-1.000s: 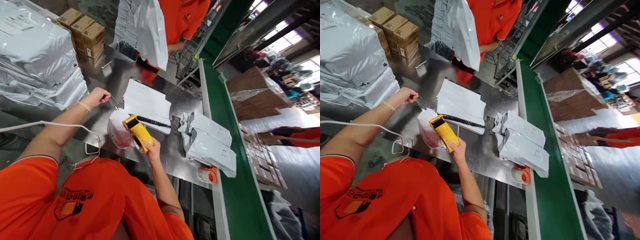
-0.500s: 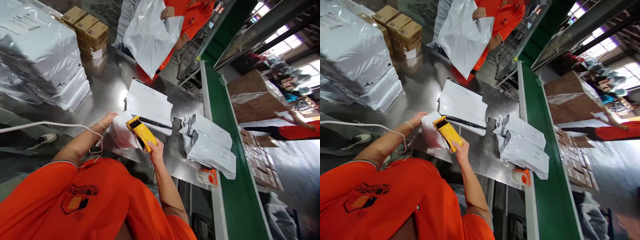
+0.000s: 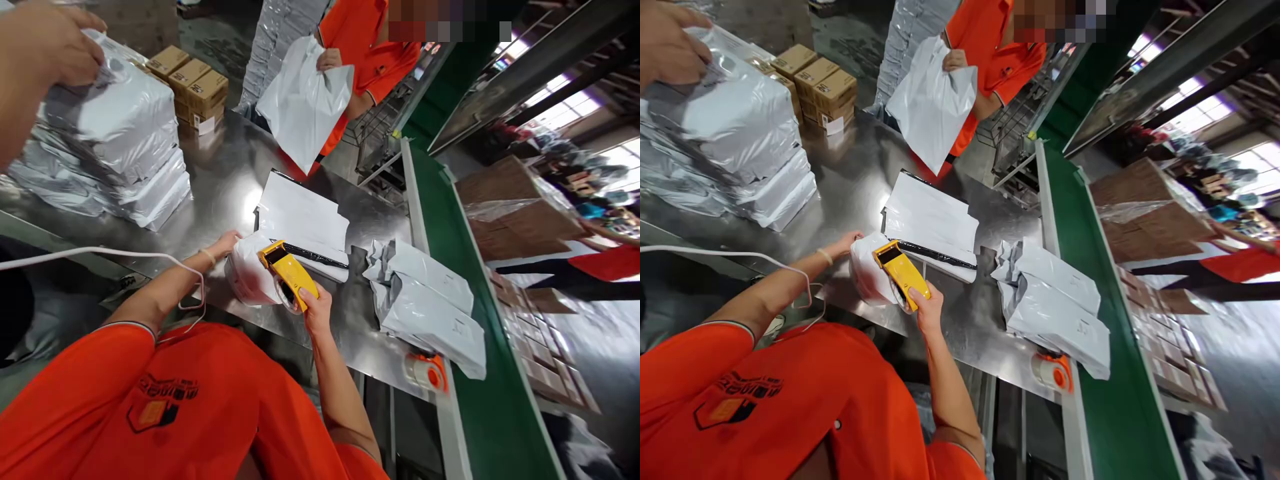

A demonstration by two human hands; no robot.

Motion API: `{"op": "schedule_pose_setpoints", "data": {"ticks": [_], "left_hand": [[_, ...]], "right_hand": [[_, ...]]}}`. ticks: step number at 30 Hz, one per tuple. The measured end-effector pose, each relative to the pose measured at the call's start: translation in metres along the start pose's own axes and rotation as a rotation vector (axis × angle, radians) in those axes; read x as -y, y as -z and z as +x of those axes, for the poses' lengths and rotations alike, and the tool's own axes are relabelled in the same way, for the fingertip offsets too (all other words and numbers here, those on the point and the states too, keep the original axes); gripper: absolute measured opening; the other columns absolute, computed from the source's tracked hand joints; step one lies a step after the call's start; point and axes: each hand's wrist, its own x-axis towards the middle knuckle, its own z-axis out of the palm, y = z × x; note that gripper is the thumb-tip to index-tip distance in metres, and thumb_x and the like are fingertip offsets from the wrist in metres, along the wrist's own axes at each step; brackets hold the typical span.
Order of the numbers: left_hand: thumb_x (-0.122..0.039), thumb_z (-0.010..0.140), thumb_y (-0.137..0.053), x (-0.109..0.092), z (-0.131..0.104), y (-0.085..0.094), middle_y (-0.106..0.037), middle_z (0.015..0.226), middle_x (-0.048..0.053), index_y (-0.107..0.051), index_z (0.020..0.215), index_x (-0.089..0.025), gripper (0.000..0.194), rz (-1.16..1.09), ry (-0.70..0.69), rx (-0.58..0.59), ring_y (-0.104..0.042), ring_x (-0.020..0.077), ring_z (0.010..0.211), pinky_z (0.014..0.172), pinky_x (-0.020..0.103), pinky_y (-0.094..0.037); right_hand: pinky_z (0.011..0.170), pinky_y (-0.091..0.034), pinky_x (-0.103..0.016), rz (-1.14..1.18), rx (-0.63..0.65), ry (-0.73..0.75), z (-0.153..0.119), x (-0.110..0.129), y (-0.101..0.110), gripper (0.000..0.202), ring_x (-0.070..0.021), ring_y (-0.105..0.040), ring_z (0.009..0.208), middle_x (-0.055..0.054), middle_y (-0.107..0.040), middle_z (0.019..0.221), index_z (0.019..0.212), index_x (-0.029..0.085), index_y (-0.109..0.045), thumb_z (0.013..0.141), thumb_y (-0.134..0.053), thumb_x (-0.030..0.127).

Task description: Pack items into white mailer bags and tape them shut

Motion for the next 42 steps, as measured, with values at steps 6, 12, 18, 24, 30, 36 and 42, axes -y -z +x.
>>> {"op": "schedule_pose_setpoints", "data": {"ticks": [6, 12, 18, 24, 30, 36, 42], "left_hand": [[-0.005, 0.074, -0.077, -0.011, 0.006, 0.019, -0.057, 0.076, -0.002, -0.063, 0.082, -0.022, 0.024, 0.124, -0.052, -0.093, -0.058, 0.0213, 0.086, 0.086, 0.032, -0.046], [-0.009, 0.074, -0.076, -0.014, -0.002, 0.028, -0.064, 0.075, 0.000, -0.068, 0.078, -0.021, 0.015, 0.180, -0.127, 0.028, -0.058, 0.0202, 0.077, 0.077, 0.031, -0.043], [-0.023, 0.077, -0.078, -0.012, -0.013, 0.052, -0.062, 0.070, -0.002, -0.072, 0.082, -0.020, 0.009, 0.203, -0.184, 0.111, -0.055, 0.0184, 0.071, 0.072, 0.030, -0.041], [-0.034, 0.079, -0.085, -0.006, -0.028, 0.092, -0.059, 0.071, -0.004, -0.072, 0.090, -0.020, 0.022, 0.160, -0.234, 0.129, -0.053, 0.0165, 0.069, 0.071, 0.028, -0.042], [-0.042, 0.084, -0.086, -0.006, -0.055, 0.116, -0.060, 0.076, -0.003, -0.074, 0.100, -0.018, 0.031, 0.075, -0.290, 0.150, -0.054, 0.0167, 0.073, 0.074, 0.029, -0.043], [-0.058, 0.087, -0.088, -0.014, -0.087, 0.132, -0.065, 0.087, 0.001, -0.078, 0.112, -0.016, 0.050, 0.056, -0.379, 0.257, -0.057, 0.0189, 0.084, 0.080, 0.031, -0.048], [-0.068, 0.085, -0.091, -0.018, -0.097, 0.140, -0.067, 0.089, 0.002, -0.079, 0.115, -0.017, 0.060, 0.045, -0.386, 0.254, -0.062, 0.0207, 0.086, 0.082, 0.032, -0.051]], "right_hand": [[0.040, -0.047, -0.029, -0.002, 0.041, -0.016, 0.007, -0.008, 0.011, 0.043, -0.0163, -0.053, 0.040, 0.002, -0.065, 0.053, 0.077, 0.022, -0.074, 0.067, -0.101, 0.055], [0.039, -0.046, -0.028, -0.003, 0.005, -0.003, 0.006, -0.010, 0.010, 0.043, -0.0159, -0.052, 0.039, 0.002, -0.064, 0.051, 0.075, 0.022, -0.074, 0.065, -0.101, 0.054], [0.037, -0.044, -0.027, 0.000, -0.025, 0.023, 0.002, -0.006, 0.003, 0.041, -0.0155, -0.051, 0.038, 0.003, -0.064, 0.051, 0.078, 0.022, -0.076, 0.065, -0.099, 0.054], [0.038, -0.045, -0.027, -0.027, 0.005, 0.065, 0.002, -0.006, 0.005, 0.042, -0.0154, -0.053, 0.040, 0.002, -0.066, 0.056, 0.081, 0.022, -0.075, 0.073, -0.097, 0.056], [0.038, -0.045, -0.027, -0.012, 0.015, 0.059, 0.004, -0.006, 0.007, 0.041, -0.0154, -0.053, 0.040, 0.001, -0.066, 0.055, 0.080, 0.021, -0.074, 0.070, -0.098, 0.053], [0.038, -0.045, -0.026, 0.005, -0.002, 0.044, 0.005, -0.009, 0.008, 0.041, -0.0154, -0.054, 0.038, 0.001, -0.066, 0.054, 0.081, 0.021, -0.075, 0.069, -0.099, 0.052], [0.037, -0.044, -0.028, -0.008, 0.000, 0.064, 0.003, -0.007, 0.006, 0.039, -0.0164, -0.053, 0.037, 0.001, -0.065, 0.051, 0.080, 0.020, -0.076, 0.070, -0.097, 0.051]]}}
